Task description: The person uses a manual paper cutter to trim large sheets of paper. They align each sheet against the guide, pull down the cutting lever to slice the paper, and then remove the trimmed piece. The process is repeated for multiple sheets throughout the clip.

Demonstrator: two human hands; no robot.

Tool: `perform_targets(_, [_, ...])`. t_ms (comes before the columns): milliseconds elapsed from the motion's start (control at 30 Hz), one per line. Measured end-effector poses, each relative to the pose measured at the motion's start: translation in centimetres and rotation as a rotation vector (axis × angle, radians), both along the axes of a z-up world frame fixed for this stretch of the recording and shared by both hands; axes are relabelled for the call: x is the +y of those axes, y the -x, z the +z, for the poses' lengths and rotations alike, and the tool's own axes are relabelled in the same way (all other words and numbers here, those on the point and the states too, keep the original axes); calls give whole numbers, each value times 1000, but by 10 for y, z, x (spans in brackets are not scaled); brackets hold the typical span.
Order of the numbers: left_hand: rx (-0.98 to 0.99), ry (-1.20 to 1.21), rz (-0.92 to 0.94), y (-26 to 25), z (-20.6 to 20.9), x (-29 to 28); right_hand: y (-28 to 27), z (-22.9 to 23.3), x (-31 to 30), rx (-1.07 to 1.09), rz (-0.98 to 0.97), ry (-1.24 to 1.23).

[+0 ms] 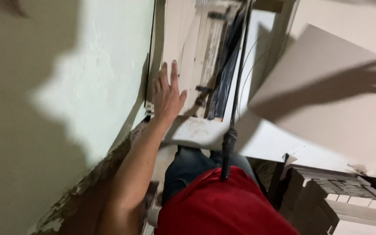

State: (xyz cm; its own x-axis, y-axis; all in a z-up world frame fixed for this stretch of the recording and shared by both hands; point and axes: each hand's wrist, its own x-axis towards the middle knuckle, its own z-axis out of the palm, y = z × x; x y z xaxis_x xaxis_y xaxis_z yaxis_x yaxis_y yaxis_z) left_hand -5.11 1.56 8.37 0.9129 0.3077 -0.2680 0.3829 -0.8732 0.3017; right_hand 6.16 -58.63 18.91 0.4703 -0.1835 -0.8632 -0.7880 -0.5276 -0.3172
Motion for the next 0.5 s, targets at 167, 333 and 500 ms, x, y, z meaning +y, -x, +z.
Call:
perform_targets(167, [-95, -11, -147, 48, 22, -15, 65, -114, 42, 44, 61, -84])
perform_targets(333, [23, 178, -112, 80, 24, -30, 152, -160, 91, 8, -135, -159])
perform_targets(500, [167, 233, -189, 73, 42, -31, 153, -197, 123, 93, -763, -411])
